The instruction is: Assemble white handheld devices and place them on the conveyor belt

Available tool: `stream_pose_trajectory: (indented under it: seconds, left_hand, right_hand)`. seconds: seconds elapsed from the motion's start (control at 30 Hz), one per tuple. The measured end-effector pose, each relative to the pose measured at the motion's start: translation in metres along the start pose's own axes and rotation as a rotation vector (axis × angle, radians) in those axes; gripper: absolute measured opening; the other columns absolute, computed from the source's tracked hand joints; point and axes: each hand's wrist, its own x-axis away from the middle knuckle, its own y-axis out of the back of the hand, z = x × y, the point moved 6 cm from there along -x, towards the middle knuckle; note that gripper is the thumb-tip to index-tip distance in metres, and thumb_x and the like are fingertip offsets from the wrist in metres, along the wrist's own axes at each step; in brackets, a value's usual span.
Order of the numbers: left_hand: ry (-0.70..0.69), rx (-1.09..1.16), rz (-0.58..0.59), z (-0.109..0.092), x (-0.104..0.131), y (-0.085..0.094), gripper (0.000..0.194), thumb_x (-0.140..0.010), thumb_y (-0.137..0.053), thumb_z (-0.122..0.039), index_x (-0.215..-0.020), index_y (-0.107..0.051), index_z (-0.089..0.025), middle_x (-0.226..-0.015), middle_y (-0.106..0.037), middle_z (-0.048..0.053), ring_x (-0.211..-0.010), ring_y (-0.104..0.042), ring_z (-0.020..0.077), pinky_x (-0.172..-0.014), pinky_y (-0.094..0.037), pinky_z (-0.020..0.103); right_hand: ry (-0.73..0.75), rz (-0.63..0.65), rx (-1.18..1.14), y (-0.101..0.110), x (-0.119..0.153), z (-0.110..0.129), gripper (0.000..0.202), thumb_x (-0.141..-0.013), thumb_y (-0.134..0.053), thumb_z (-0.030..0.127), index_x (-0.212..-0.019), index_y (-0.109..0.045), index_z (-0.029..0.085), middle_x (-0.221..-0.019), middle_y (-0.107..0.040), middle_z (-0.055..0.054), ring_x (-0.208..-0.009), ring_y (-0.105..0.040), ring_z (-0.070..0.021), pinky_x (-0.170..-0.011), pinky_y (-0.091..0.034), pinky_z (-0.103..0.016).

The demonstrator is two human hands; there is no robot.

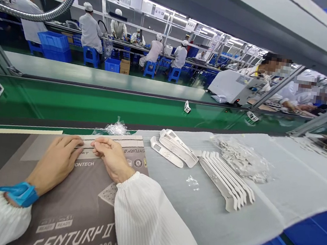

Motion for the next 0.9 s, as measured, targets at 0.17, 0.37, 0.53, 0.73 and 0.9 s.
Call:
stream_pose_trajectory:
  seconds: [0.17, 0.37, 0.53, 0.73, 0.9]
  left_hand:
    - [0.026, 0.021, -0.001, -0.0001, 0.0, 0.0002, 0.027, -0.097, -0.039, -0.024, -0.102, -0.064, -0.013, -0.113, -0.064, 0.015, -0.103, -0.053, 0.0301, -0.093, -0.047, 0.049]
    - [0.087, 0.045, 0.042, -0.001, -0.0006, 0.0008, 0.021, -0.096, -0.044, -0.02, -0.102, -0.063, -0.014, -0.114, -0.063, 0.013, -0.105, -0.051, 0.0287, -0.093, -0.049, 0.047]
    - [0.121, 0.045, 0.078, -0.0019, -0.0009, 0.0011, 0.02, -0.097, -0.044, -0.019, -0.102, -0.062, -0.014, -0.118, -0.062, 0.012, -0.108, -0.05, 0.0291, -0.092, -0.049, 0.046]
    - [0.12, 0.06, 0.07, -0.0033, -0.0008, 0.0025, 0.018, -0.097, -0.043, -0.019, -0.098, -0.061, -0.016, -0.115, -0.062, 0.011, -0.105, -0.05, 0.0284, -0.09, -0.049, 0.047]
    - [0.107, 0.056, 0.067, -0.0045, -0.0012, 0.0031, 0.019, -0.097, -0.042, -0.018, -0.089, -0.06, -0.017, -0.113, -0.062, 0.012, -0.103, -0.051, 0.0281, -0.09, -0.049, 0.047]
  right_hand:
    - [0.004, 0.002, 0.005, 0.0002, 0.0001, -0.0004, 0.03, -0.06, -0.086, 0.029, -0.08, -0.068, 0.016, -0.085, -0.069, -0.002, -0.069, -0.055, -0.0083, -0.073, -0.04, -0.027]
    - [0.0, 0.007, 0.019, 0.0002, 0.0008, 0.0005, 0.027, -0.063, -0.085, 0.026, -0.081, -0.068, 0.015, -0.087, -0.068, -0.002, -0.07, -0.055, -0.0077, -0.075, -0.04, -0.027]
    - [0.008, 0.02, 0.015, 0.0006, -0.0005, 0.0001, 0.025, -0.065, -0.084, 0.026, -0.082, -0.068, 0.016, -0.088, -0.068, -0.002, -0.071, -0.055, -0.0076, -0.076, -0.04, -0.026]
    - [0.011, 0.023, 0.033, 0.001, 0.0001, 0.0008, 0.024, -0.067, -0.084, 0.027, -0.082, -0.069, 0.016, -0.089, -0.068, -0.001, -0.072, -0.055, -0.008, -0.077, -0.04, -0.026]
    - [0.005, 0.02, 0.03, 0.0008, 0.0007, 0.0004, 0.025, -0.065, -0.085, 0.027, -0.082, -0.069, 0.017, -0.088, -0.067, -0.002, -0.072, -0.054, -0.0085, -0.076, -0.04, -0.027]
